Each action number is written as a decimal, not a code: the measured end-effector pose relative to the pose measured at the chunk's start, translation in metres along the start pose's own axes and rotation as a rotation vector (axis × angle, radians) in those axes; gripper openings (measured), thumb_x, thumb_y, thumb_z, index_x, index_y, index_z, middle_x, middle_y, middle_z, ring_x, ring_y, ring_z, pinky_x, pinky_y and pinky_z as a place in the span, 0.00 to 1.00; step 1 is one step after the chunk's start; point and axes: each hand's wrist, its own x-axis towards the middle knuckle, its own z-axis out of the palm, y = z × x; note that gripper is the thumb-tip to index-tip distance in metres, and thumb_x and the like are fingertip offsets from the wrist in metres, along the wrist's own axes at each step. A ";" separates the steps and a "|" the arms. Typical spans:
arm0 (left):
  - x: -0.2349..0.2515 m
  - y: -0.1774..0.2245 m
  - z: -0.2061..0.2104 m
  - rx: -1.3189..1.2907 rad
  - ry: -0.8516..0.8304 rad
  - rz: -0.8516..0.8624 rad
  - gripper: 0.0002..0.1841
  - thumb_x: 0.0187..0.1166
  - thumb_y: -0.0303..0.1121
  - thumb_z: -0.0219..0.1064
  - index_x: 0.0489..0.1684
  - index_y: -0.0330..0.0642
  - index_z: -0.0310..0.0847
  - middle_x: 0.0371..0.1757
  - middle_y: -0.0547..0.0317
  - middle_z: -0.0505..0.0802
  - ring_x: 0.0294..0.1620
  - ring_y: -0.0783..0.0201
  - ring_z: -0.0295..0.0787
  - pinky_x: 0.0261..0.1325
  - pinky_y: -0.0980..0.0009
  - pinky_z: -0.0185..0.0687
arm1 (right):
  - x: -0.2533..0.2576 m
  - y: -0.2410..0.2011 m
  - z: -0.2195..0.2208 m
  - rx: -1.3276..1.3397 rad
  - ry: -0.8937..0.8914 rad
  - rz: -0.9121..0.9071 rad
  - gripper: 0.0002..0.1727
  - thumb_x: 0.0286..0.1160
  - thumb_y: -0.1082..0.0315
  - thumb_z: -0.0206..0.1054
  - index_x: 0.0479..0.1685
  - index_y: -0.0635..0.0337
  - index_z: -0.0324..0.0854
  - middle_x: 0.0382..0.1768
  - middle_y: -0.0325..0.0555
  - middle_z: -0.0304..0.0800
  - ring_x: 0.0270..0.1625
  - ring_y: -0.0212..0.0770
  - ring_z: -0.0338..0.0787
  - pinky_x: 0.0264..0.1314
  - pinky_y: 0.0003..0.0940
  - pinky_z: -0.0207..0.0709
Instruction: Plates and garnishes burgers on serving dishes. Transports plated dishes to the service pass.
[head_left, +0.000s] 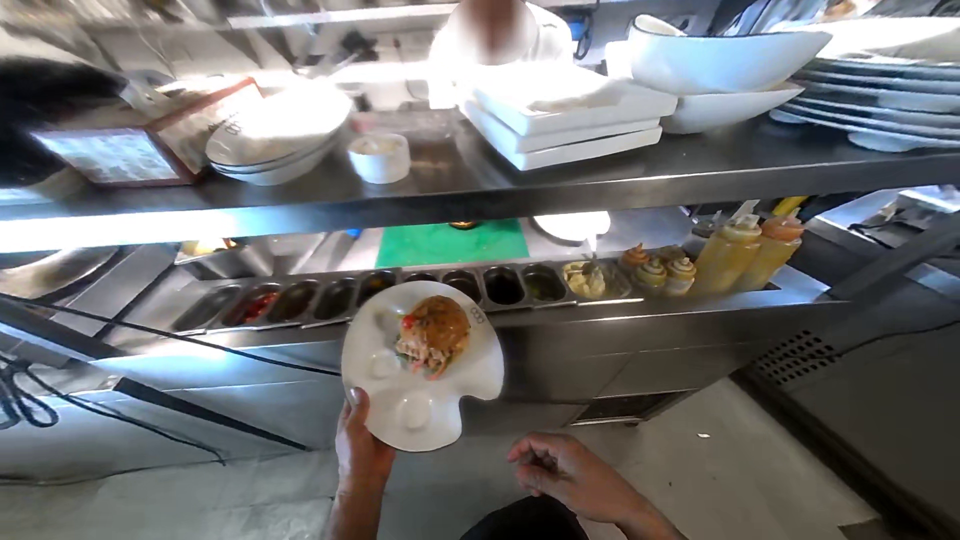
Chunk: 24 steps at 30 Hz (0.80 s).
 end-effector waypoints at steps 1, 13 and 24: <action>-0.001 0.001 0.000 0.007 0.002 -0.002 0.20 0.95 0.41 0.43 0.75 0.40 0.68 0.52 0.47 0.92 0.50 0.56 0.95 0.51 0.54 0.94 | 0.000 -0.001 0.000 -0.012 0.000 0.002 0.17 0.85 0.59 0.65 0.62 0.60 0.84 0.38 0.42 0.90 0.35 0.32 0.88 0.42 0.31 0.85; 0.000 0.001 -0.001 0.011 -0.039 0.000 0.21 0.95 0.42 0.45 0.76 0.41 0.68 0.53 0.47 0.92 0.52 0.55 0.95 0.52 0.53 0.94 | 0.009 -0.055 0.004 -0.281 0.282 -0.171 0.19 0.85 0.59 0.62 0.69 0.54 0.84 0.31 0.42 0.88 0.27 0.34 0.83 0.32 0.33 0.81; -0.004 -0.010 0.006 -0.025 -0.054 -0.026 0.22 0.95 0.42 0.44 0.79 0.39 0.65 0.57 0.43 0.91 0.55 0.54 0.93 0.55 0.52 0.93 | 0.087 -0.143 0.011 -0.879 0.116 0.216 0.28 0.82 0.59 0.62 0.84 0.42 0.70 0.46 0.57 0.92 0.50 0.61 0.92 0.49 0.62 0.81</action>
